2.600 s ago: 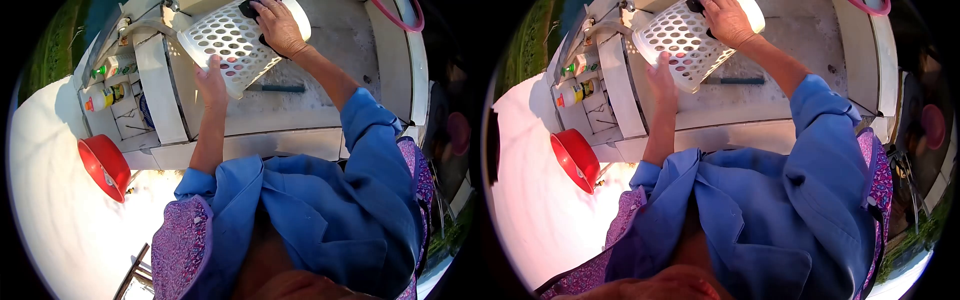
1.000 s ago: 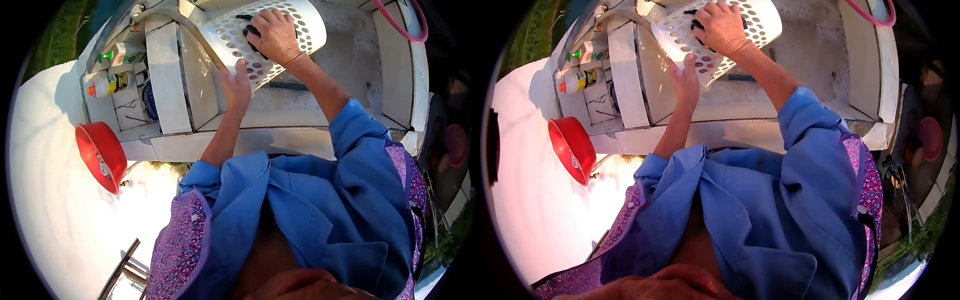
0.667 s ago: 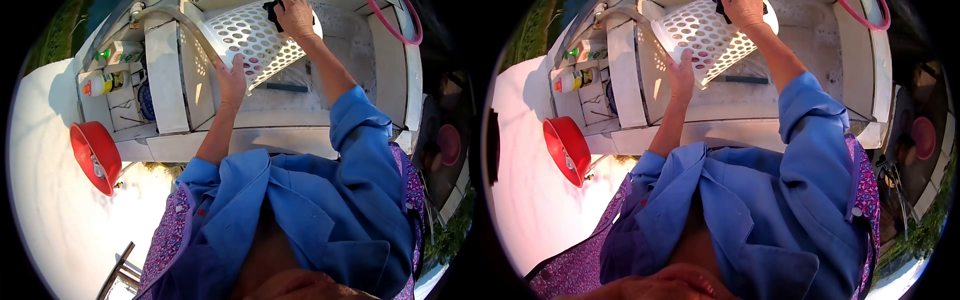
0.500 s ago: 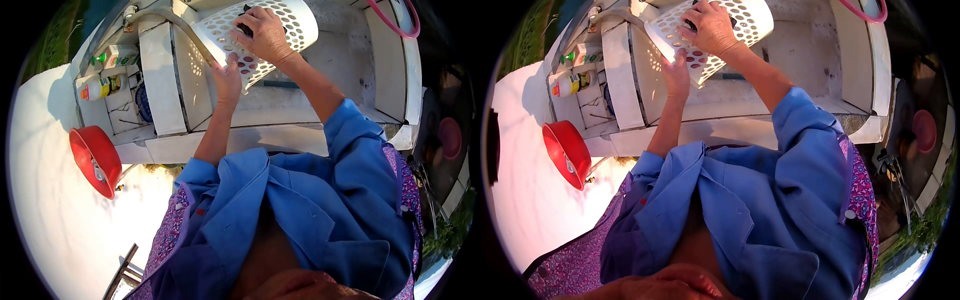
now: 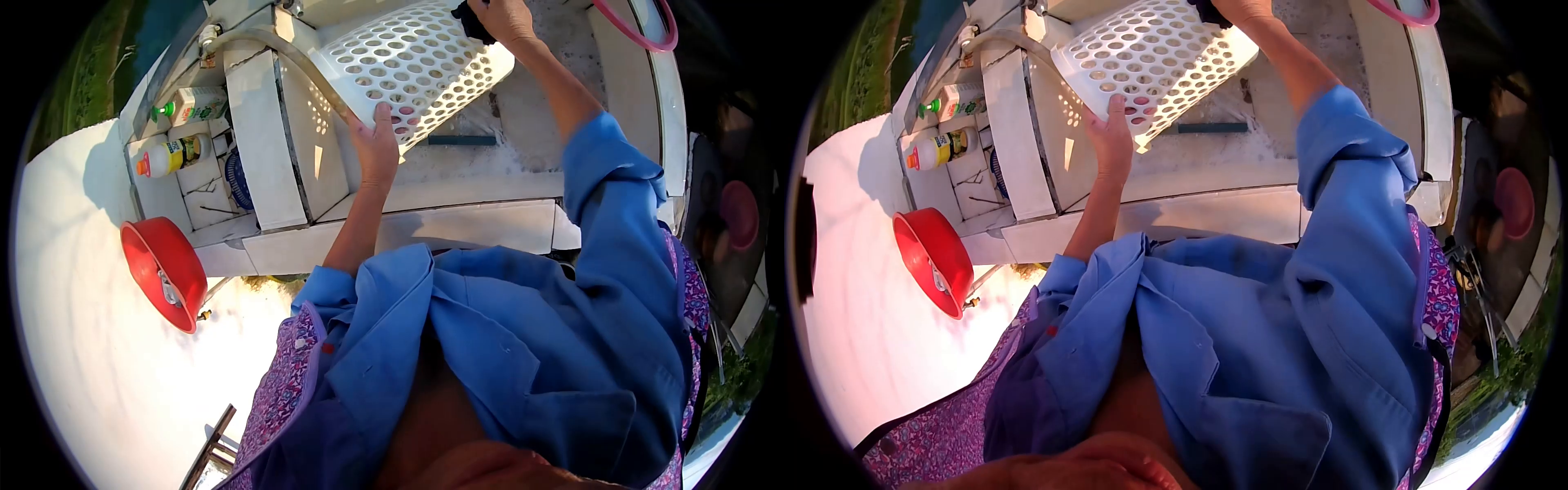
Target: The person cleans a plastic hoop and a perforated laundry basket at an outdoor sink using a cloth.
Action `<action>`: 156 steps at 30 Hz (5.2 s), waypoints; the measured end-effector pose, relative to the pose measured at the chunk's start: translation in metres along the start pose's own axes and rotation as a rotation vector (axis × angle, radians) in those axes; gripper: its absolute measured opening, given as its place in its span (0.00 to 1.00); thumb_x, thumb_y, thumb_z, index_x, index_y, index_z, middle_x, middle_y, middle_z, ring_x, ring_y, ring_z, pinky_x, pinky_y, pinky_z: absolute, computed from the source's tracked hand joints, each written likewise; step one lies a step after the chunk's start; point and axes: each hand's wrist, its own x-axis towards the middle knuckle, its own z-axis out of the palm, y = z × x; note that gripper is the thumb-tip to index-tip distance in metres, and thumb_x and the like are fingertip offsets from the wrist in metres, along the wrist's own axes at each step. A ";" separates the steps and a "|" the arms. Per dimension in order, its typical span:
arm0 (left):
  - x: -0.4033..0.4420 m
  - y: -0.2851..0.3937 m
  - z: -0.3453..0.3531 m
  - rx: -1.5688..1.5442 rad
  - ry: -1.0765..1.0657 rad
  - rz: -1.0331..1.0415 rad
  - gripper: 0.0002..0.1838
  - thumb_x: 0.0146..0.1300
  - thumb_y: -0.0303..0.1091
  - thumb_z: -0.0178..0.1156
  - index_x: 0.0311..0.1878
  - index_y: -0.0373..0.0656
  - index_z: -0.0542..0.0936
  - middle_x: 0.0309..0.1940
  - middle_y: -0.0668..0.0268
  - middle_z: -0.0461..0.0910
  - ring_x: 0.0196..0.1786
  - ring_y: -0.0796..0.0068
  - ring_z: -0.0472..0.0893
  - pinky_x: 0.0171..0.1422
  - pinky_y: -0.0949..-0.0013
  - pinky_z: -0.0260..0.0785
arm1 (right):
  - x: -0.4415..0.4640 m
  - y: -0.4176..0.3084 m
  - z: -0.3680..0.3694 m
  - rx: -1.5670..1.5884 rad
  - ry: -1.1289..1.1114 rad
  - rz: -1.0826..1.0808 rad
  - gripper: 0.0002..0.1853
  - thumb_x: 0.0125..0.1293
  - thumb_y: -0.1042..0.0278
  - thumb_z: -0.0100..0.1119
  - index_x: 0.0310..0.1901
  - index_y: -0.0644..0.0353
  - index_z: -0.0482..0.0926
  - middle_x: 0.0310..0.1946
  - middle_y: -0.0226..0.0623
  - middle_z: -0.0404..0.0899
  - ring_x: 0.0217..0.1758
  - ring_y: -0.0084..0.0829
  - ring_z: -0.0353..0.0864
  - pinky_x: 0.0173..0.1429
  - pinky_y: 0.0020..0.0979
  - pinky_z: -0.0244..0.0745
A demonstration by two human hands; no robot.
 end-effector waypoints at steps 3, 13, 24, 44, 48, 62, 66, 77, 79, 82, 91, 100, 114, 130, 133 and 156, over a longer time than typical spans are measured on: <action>0.007 -0.010 -0.010 0.032 0.022 -0.013 0.18 0.61 0.27 0.47 0.54 0.37 0.58 0.39 0.62 0.70 0.35 0.76 0.74 0.32 0.76 0.71 | -0.049 -0.035 0.012 0.066 -0.003 -0.280 0.06 0.53 0.65 0.55 0.28 0.57 0.77 0.25 0.38 0.76 0.32 0.40 0.75 0.38 0.35 0.71; -0.018 -0.016 -0.005 0.068 -0.023 -0.018 0.15 0.61 0.28 0.49 0.50 0.32 0.63 0.41 0.60 0.72 0.37 0.76 0.75 0.41 0.76 0.70 | 0.012 -0.055 0.063 -0.305 0.095 -0.546 0.12 0.56 0.63 0.47 0.30 0.62 0.77 0.32 0.43 0.74 0.40 0.43 0.72 0.46 0.38 0.67; -0.004 -0.015 -0.015 0.072 -0.042 -0.071 0.15 0.62 0.28 0.49 0.51 0.36 0.62 0.37 0.62 0.74 0.33 0.77 0.76 0.32 0.76 0.71 | -0.063 -0.081 0.015 0.132 -0.024 -0.336 0.11 0.50 0.62 0.62 0.33 0.55 0.74 0.28 0.32 0.72 0.37 0.33 0.71 0.44 0.33 0.64; 0.004 -0.014 -0.017 -0.024 -0.123 0.107 0.16 0.63 0.29 0.48 0.53 0.37 0.62 0.42 0.64 0.71 0.38 0.79 0.74 0.37 0.76 0.70 | -0.128 -0.067 0.008 0.077 0.006 -0.337 0.12 0.54 0.58 0.58 0.34 0.57 0.75 0.26 0.35 0.74 0.35 0.36 0.75 0.44 0.36 0.68; -0.002 -0.009 -0.012 0.032 -0.071 0.115 0.14 0.63 0.27 0.46 0.50 0.36 0.61 0.39 0.61 0.73 0.36 0.78 0.76 0.37 0.76 0.72 | -0.104 -0.065 0.003 -0.012 0.059 -0.327 0.11 0.55 0.58 0.57 0.32 0.57 0.75 0.28 0.35 0.75 0.35 0.37 0.75 0.40 0.37 0.66; 0.008 -0.026 -0.018 -0.165 -0.106 0.154 0.12 0.63 0.27 0.44 0.50 0.37 0.62 0.37 0.63 0.73 0.34 0.80 0.75 0.33 0.77 0.72 | -0.144 -0.102 0.034 0.125 0.158 -0.383 0.11 0.50 0.59 0.60 0.33 0.54 0.75 0.27 0.30 0.71 0.35 0.31 0.73 0.40 0.32 0.64; -0.002 -0.019 -0.018 0.072 -0.058 0.188 0.14 0.62 0.28 0.48 0.50 0.36 0.63 0.41 0.63 0.73 0.38 0.79 0.75 0.40 0.77 0.70 | -0.093 -0.055 0.022 0.002 0.273 -0.517 0.10 0.53 0.60 0.59 0.37 0.51 0.76 0.30 0.28 0.73 0.36 0.33 0.72 0.40 0.35 0.62; -0.014 -0.030 -0.021 0.035 -0.154 0.000 0.12 0.61 0.28 0.51 0.46 0.35 0.69 0.37 0.66 0.75 0.37 0.81 0.73 0.41 0.76 0.67 | -0.084 -0.070 0.008 0.142 0.042 -0.352 0.11 0.54 0.62 0.58 0.37 0.58 0.76 0.30 0.38 0.74 0.38 0.40 0.72 0.42 0.37 0.68; -0.011 -0.026 -0.027 0.120 -0.167 0.053 0.11 0.61 0.26 0.50 0.46 0.35 0.68 0.37 0.66 0.75 0.38 0.81 0.74 0.41 0.76 0.67 | -0.116 -0.109 0.005 0.247 -0.022 -0.441 0.10 0.54 0.64 0.58 0.36 0.59 0.75 0.29 0.37 0.73 0.37 0.39 0.72 0.42 0.36 0.67; -0.007 -0.028 -0.035 0.197 -0.159 0.149 0.09 0.60 0.25 0.50 0.44 0.35 0.69 0.33 0.67 0.75 0.35 0.82 0.74 0.41 0.76 0.68 | -0.126 -0.125 0.020 0.260 0.008 -0.509 0.09 0.53 0.65 0.58 0.34 0.58 0.74 0.29 0.34 0.72 0.36 0.36 0.71 0.42 0.35 0.65; -0.031 -0.020 -0.041 0.259 -0.241 -0.248 0.09 0.59 0.34 0.56 0.36 0.37 0.75 0.27 0.71 0.76 0.30 0.87 0.70 0.34 0.79 0.64 | 0.003 -0.154 0.073 0.066 -0.633 -0.052 0.15 0.51 0.58 0.52 0.39 0.56 0.77 0.40 0.39 0.77 0.45 0.40 0.74 0.48 0.38 0.68; -0.055 -0.022 -0.034 0.357 -0.410 -0.168 0.12 0.60 0.33 0.55 0.43 0.35 0.74 0.33 0.60 0.78 0.36 0.75 0.76 0.42 0.72 0.67 | 0.015 -0.105 0.103 0.042 -0.740 -0.157 0.19 0.51 0.54 0.53 0.39 0.58 0.78 0.39 0.46 0.77 0.44 0.42 0.76 0.48 0.38 0.69; -0.046 -0.025 -0.028 0.542 -0.452 -0.157 0.10 0.54 0.31 0.58 0.38 0.36 0.77 0.30 0.60 0.79 0.35 0.78 0.76 0.39 0.73 0.68 | -0.142 -0.112 -0.030 0.237 -0.050 -0.478 0.12 0.49 0.66 0.60 0.36 0.56 0.75 0.31 0.33 0.70 0.38 0.34 0.71 0.40 0.36 0.64; -0.048 -0.018 -0.038 0.464 -0.420 -0.292 0.15 0.50 0.29 0.59 0.43 0.33 0.76 0.32 0.62 0.80 0.35 0.77 0.76 0.40 0.73 0.68 | -0.068 0.056 -0.025 -0.158 0.094 0.043 0.12 0.56 0.57 0.53 0.40 0.51 0.77 0.36 0.38 0.75 0.42 0.41 0.74 0.46 0.38 0.68; -0.050 -0.006 -0.034 0.545 -0.494 -0.469 0.20 0.49 0.29 0.61 0.47 0.35 0.73 0.36 0.61 0.79 0.38 0.76 0.76 0.43 0.72 0.69 | -0.068 0.067 -0.024 -0.127 0.056 0.052 0.14 0.56 0.54 0.52 0.40 0.50 0.77 0.38 0.39 0.75 0.44 0.41 0.73 0.47 0.37 0.69; 0.011 0.024 -0.038 -0.077 -0.219 -0.102 0.22 0.56 0.20 0.49 0.55 0.36 0.61 0.46 0.60 0.71 0.46 0.72 0.74 0.51 0.69 0.67 | -0.077 0.050 -0.005 0.021 0.015 0.327 0.20 0.53 0.52 0.55 0.43 0.57 0.76 0.41 0.45 0.75 0.43 0.43 0.75 0.48 0.37 0.68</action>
